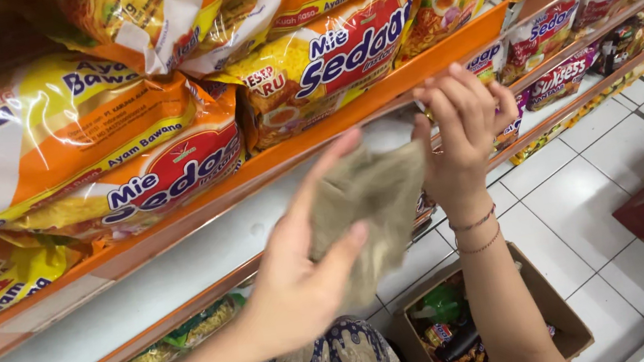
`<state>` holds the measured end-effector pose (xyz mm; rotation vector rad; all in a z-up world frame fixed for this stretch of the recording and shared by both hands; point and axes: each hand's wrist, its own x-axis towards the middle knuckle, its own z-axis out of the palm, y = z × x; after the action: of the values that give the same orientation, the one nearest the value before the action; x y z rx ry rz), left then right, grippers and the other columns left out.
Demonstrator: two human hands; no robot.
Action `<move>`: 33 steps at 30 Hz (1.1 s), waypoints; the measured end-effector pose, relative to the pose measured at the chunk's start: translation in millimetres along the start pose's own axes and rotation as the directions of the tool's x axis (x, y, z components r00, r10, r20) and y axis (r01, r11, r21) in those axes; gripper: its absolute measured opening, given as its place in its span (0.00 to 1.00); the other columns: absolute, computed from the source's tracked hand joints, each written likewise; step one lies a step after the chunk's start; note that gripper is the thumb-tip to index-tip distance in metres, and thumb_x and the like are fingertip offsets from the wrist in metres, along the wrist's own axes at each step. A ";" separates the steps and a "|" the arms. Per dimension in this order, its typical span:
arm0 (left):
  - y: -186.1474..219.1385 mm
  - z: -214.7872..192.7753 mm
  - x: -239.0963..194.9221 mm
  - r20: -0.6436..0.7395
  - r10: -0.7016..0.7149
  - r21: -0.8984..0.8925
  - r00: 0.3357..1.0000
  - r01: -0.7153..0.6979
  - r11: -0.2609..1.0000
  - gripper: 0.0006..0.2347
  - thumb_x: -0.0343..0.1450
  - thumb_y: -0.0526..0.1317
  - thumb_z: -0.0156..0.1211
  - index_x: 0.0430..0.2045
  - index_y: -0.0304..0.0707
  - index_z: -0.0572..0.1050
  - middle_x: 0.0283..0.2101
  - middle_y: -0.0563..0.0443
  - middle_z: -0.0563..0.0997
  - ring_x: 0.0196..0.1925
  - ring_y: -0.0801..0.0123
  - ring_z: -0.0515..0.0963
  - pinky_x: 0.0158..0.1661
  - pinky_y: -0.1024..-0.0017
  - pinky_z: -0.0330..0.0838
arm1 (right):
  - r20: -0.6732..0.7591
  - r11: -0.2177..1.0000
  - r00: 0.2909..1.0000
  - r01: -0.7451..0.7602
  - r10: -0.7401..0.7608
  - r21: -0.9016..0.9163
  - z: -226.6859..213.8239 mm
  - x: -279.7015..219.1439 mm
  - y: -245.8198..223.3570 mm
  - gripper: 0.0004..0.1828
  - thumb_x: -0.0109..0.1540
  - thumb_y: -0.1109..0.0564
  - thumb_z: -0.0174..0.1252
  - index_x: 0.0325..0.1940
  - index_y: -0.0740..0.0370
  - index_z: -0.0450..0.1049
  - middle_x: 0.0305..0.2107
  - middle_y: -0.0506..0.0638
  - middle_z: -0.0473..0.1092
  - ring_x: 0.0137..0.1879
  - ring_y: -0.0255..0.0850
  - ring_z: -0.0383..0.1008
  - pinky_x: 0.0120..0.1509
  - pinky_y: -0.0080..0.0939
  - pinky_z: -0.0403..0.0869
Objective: The person wipes the front edges of store shelves with a cloth, then picks up a cardboard box containing instant noodles and a barcode scanner. They scan several noodle packets and place them onto the shelf.
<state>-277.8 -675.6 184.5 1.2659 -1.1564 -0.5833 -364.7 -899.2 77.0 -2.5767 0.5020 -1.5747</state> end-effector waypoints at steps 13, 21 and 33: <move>-26.6 46.8 33.0 0.144 0.270 0.989 0.952 -0.127 -0.077 0.21 0.70 0.38 0.53 0.57 0.21 0.69 0.58 0.27 0.73 0.64 0.43 0.72 0.66 0.54 0.64 | -0.007 1.000 1.000 -0.002 0.002 -0.009 -13.0 -20.0 -6.3 0.23 0.57 0.71 0.54 0.57 0.63 0.75 0.57 0.50 0.71 0.71 0.47 0.67 0.71 0.53 0.53; -36.4 84.9 72.6 0.092 0.336 0.995 0.937 -0.072 -0.072 0.18 0.69 0.37 0.54 0.48 0.17 0.74 0.51 0.27 0.79 0.58 0.45 0.78 0.61 0.57 0.70 | 0.001 0.995 0.996 -0.088 0.088 0.044 -29.6 -16.6 4.5 0.17 0.66 0.65 0.59 0.59 0.67 0.75 0.63 0.55 0.70 0.74 0.48 0.68 0.78 0.51 0.53; -66.7 147.9 158.8 0.062 0.472 0.987 0.879 -0.125 0.104 0.18 0.64 0.40 0.58 0.41 0.22 0.79 0.42 0.32 0.83 0.49 0.50 0.83 0.53 0.60 0.75 | -0.208 0.914 0.898 -0.348 0.389 0.208 -40.8 -21.1 21.9 0.16 0.67 0.62 0.64 0.56 0.71 0.71 0.55 0.60 0.68 0.61 0.53 0.70 0.68 0.45 0.69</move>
<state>-336.5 -893.6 160.2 2.0097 -1.5394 0.9298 -414.5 -909.1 73.0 -2.0235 0.7917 -1.7137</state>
